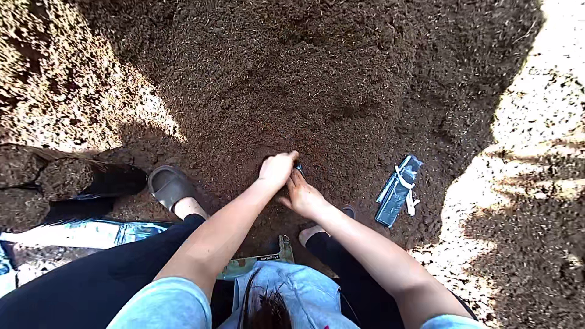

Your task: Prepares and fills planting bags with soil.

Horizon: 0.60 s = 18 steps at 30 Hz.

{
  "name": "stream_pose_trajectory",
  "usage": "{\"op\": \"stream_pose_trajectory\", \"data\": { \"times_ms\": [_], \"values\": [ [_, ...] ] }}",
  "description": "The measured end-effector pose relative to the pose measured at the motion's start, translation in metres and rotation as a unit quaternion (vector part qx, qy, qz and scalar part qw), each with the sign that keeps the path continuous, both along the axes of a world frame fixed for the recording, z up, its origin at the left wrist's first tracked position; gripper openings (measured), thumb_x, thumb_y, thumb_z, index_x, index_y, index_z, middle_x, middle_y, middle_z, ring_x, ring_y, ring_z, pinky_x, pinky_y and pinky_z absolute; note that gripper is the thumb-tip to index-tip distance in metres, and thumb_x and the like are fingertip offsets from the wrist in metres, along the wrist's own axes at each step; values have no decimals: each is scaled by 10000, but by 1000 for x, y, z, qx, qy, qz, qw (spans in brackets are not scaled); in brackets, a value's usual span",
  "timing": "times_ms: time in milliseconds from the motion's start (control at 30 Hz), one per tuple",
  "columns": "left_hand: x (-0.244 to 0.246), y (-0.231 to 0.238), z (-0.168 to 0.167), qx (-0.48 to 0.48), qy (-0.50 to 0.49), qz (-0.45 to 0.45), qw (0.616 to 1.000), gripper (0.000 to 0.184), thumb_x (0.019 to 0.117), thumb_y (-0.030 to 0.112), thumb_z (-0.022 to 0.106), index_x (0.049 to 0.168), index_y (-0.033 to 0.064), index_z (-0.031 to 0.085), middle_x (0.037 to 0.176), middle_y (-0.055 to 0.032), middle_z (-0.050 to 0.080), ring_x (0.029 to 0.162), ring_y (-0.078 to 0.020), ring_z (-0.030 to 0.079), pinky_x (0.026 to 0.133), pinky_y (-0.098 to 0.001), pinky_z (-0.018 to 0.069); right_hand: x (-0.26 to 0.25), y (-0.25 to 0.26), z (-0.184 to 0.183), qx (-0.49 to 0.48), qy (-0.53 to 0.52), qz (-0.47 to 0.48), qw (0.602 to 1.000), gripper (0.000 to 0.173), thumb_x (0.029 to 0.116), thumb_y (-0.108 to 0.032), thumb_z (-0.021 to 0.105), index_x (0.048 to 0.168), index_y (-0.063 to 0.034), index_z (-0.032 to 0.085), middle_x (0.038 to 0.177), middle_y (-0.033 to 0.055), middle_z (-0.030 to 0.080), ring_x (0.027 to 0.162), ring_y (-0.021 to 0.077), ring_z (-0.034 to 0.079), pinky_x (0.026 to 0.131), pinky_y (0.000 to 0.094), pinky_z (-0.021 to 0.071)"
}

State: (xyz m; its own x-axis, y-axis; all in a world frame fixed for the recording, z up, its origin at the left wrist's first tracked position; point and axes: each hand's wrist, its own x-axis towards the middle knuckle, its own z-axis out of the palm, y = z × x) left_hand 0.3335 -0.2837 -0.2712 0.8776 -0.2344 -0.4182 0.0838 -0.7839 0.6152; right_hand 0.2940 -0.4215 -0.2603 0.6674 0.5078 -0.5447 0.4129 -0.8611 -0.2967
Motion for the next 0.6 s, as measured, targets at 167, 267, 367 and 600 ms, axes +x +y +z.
{"op": "stream_pose_trajectory", "data": {
  "times_ms": [167,267,367,600],
  "values": [
    [-61,-24,-13,-81,21,-117,990,395,1101,106,392,1466,132,542,1282,-233,661,1118,-449,675,934,-627,526,-57,-22,-37,-49,36,-12,998,726,1001,-524,537,1456,40,513,1517,283,476,1465,409,400,1225,514,302],
    [-63,-26,-25,-96,21,-148,984,380,1116,134,358,1447,89,538,1247,-243,667,1123,-440,674,953,-605,523,-53,-12,-48,-63,68,-49,995,575,1009,-431,541,1393,-6,592,1442,235,569,1399,368,494,1187,523,357],
    [-60,-25,-30,-98,27,-157,982,384,1118,139,353,1450,68,533,1260,-246,669,1157,-431,668,984,-590,514,-42,2,-50,-95,120,-76,985,527,1031,-339,537,1436,-3,555,1492,229,524,1440,354,442,1220,512,304],
    [1,17,-4,-142,11,48,989,308,1096,180,472,1357,71,596,1113,-256,709,1060,-452,696,915,-659,536,31,14,-9,-27,23,27,999,531,1042,-437,551,1360,-16,615,1423,205,586,1349,358,547,1106,554,447]
  ]
}}
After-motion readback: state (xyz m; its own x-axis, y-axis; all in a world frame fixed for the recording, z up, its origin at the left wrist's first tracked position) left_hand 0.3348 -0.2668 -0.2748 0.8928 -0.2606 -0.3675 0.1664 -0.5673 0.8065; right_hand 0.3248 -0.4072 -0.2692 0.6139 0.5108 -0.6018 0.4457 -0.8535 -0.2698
